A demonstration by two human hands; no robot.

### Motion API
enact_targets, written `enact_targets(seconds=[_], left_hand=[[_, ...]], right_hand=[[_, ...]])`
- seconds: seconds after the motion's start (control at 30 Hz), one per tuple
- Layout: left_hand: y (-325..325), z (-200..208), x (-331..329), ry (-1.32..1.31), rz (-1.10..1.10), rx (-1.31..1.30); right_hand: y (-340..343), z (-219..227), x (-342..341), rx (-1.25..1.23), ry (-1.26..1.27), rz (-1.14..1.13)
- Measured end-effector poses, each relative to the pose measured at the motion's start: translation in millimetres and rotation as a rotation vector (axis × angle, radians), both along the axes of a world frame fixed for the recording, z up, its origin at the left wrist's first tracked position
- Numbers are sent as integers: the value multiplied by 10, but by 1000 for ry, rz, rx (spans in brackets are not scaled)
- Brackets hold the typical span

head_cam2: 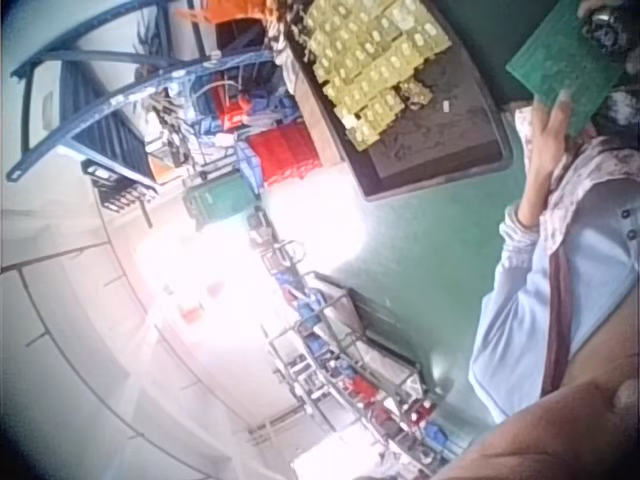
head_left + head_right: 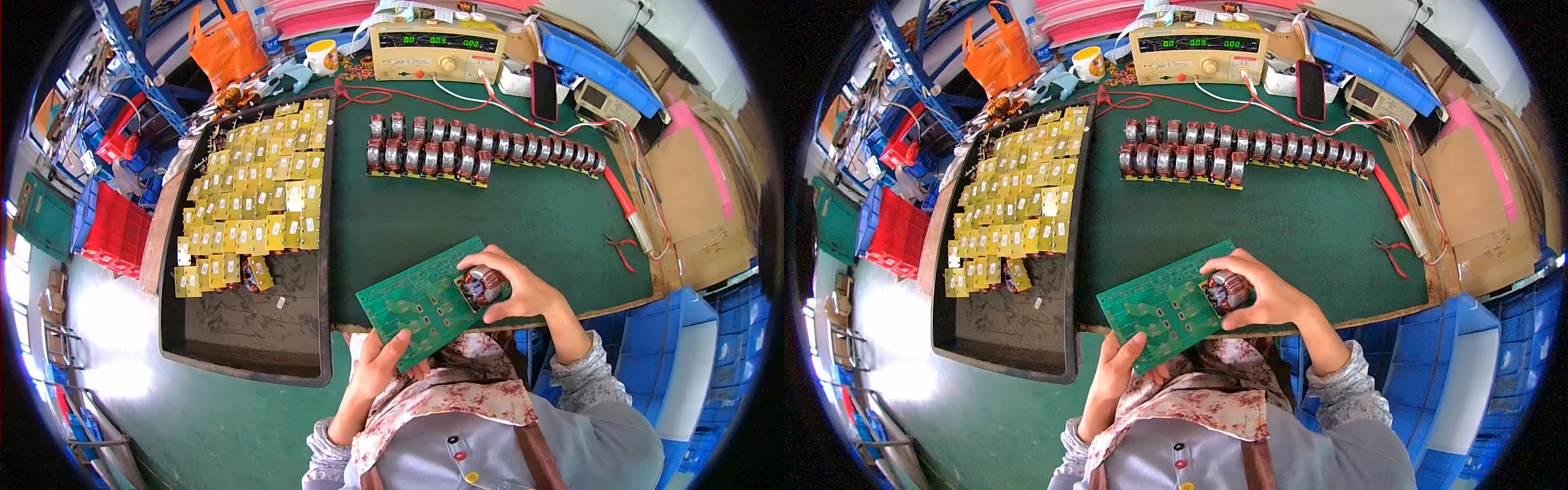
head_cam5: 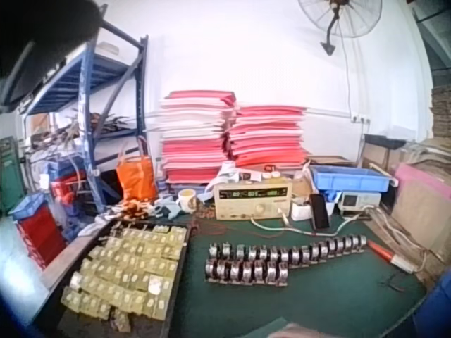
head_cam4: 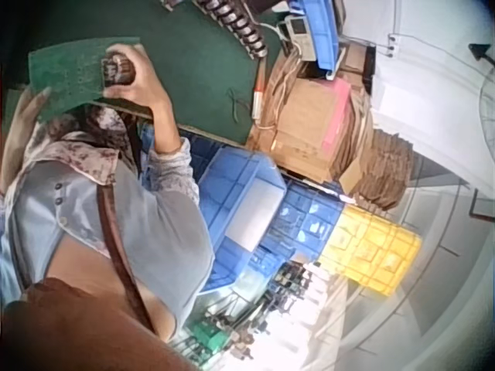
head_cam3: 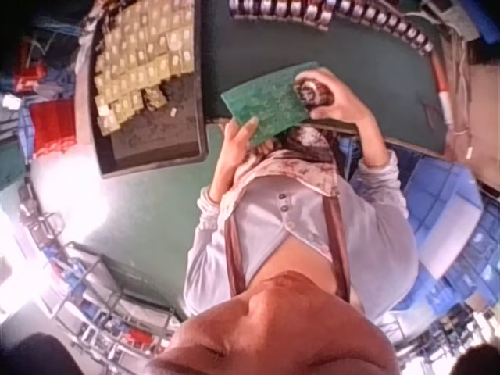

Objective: The person manually inserts electronic components into printed circuit boards by hand at an assembly workstation.

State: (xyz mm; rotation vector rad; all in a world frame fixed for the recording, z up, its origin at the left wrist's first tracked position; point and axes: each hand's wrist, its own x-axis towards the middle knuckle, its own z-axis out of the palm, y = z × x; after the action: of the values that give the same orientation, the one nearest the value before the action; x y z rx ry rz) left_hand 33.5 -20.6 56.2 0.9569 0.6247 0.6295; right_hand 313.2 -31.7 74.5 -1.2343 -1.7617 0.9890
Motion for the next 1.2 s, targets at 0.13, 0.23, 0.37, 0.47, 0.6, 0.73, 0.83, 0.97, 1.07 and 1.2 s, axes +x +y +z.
enact_targets(seconds=[0.13,0.23,0.37,0.47,0.6,0.73,0.83,0.97,1.07,1.2], left_hand=[[45,-47,17,28,-13,-26],[113,-49,49,-10,33,-34],[226,-240,68,40,71,22],[242,-335,43,34,74,-14],[226,-283,89,61,112,-12],[230,-238,52,58,80,-25],[245,-284,5,54,50,-47],[255,-358,49,45,45,-29],[274,-376,48,27,16,-28],[288,-409,-5,1,6,-5]], right_hand=[[-132,-358,-56,-76,204,-157],[-109,-409,19,-81,318,-162],[214,-236,84,-6,541,-422],[586,-156,342,83,466,-671],[1006,-473,804,209,50,-789],[1168,-594,798,184,-33,-808],[1206,-566,776,163,-92,-820],[1033,-197,489,490,-609,-894],[1020,432,-434,538,-456,-382],[1324,449,-1730,932,-547,269]])
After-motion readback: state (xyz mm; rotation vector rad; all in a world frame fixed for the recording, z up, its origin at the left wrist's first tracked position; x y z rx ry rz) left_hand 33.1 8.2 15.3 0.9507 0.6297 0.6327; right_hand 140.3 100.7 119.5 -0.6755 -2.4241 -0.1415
